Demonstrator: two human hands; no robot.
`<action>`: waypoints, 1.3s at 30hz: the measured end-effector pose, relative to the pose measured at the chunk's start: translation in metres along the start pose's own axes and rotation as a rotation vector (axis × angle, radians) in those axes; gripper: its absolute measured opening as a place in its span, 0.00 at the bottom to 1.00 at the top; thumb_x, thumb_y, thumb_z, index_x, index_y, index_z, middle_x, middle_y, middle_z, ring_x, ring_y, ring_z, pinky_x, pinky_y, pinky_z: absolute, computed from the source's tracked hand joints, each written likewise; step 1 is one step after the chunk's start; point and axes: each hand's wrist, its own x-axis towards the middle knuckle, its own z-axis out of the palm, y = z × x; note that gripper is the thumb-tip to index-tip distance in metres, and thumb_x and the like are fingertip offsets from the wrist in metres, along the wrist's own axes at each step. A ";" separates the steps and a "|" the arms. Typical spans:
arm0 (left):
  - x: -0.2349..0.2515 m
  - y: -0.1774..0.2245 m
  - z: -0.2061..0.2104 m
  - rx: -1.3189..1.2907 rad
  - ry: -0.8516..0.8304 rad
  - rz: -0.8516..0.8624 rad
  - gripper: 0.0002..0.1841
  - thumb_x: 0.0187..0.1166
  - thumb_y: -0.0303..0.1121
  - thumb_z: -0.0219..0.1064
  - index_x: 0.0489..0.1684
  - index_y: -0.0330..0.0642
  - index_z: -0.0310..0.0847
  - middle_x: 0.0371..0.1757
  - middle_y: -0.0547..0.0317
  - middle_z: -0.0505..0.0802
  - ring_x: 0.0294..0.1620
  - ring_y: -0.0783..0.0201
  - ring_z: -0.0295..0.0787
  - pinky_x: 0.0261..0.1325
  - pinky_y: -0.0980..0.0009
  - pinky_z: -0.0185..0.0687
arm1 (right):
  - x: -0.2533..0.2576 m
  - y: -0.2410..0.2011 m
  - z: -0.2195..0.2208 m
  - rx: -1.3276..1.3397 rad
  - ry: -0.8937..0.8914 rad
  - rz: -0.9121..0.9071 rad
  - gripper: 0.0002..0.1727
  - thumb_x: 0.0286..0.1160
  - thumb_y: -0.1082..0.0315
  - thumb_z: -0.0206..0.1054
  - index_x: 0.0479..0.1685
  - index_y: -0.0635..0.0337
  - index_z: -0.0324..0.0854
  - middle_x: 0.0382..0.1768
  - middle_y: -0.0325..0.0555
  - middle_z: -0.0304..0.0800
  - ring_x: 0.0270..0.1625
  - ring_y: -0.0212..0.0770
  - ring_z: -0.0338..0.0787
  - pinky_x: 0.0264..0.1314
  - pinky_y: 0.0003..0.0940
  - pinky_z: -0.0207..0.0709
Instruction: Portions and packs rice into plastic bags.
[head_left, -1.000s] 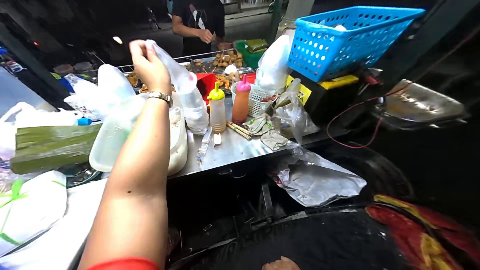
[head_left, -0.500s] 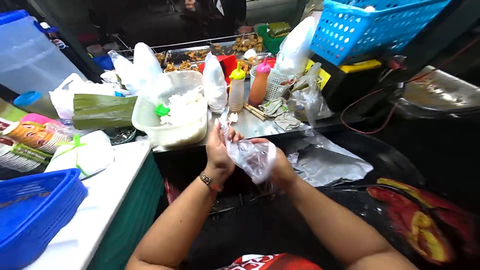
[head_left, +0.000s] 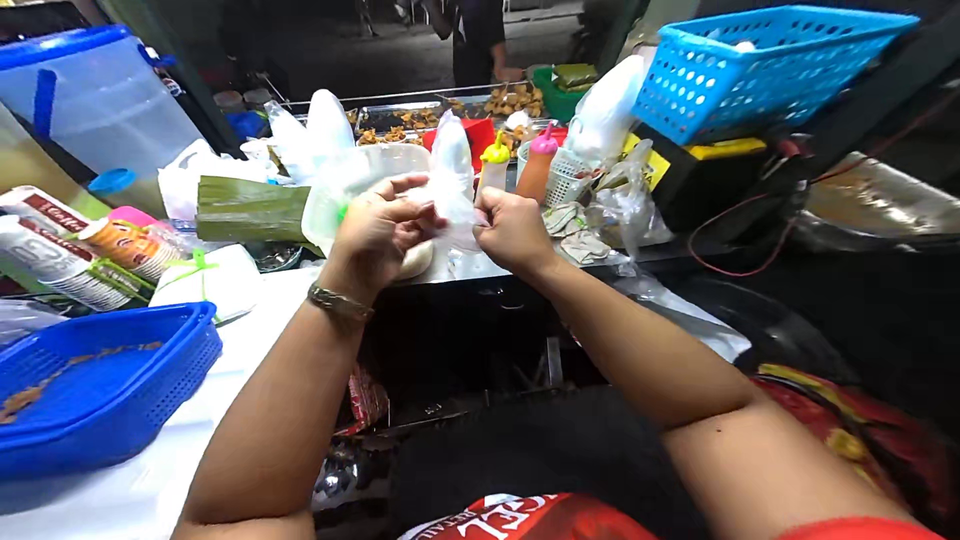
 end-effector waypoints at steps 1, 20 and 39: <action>-0.001 0.004 -0.001 -0.157 -0.090 -0.051 0.15 0.82 0.17 0.53 0.58 0.39 0.80 0.29 0.61 0.89 0.28 0.68 0.90 0.42 0.68 0.92 | 0.009 -0.002 0.001 -0.011 -0.059 0.051 0.01 0.68 0.77 0.67 0.33 0.66 0.82 0.29 0.54 0.84 0.35 0.51 0.85 0.38 0.54 0.74; 0.133 -0.082 -0.141 0.407 0.659 0.059 0.21 0.94 0.37 0.50 0.71 0.32 0.79 0.49 0.40 0.93 0.35 0.58 0.93 0.43 0.60 0.90 | 0.208 0.044 0.169 -0.616 -0.778 -0.152 0.22 0.90 0.59 0.59 0.72 0.66 0.82 0.66 0.70 0.85 0.73 0.71 0.82 0.72 0.74 0.71; 0.131 -0.108 -0.135 0.525 0.654 0.035 0.21 0.87 0.30 0.54 0.74 0.31 0.78 0.87 0.40 0.71 0.66 0.53 0.89 0.61 0.57 0.88 | 0.217 0.048 0.193 -0.818 -0.815 -0.269 0.25 0.83 0.67 0.63 0.79 0.49 0.80 0.65 0.63 0.89 0.74 0.68 0.81 0.86 0.76 0.44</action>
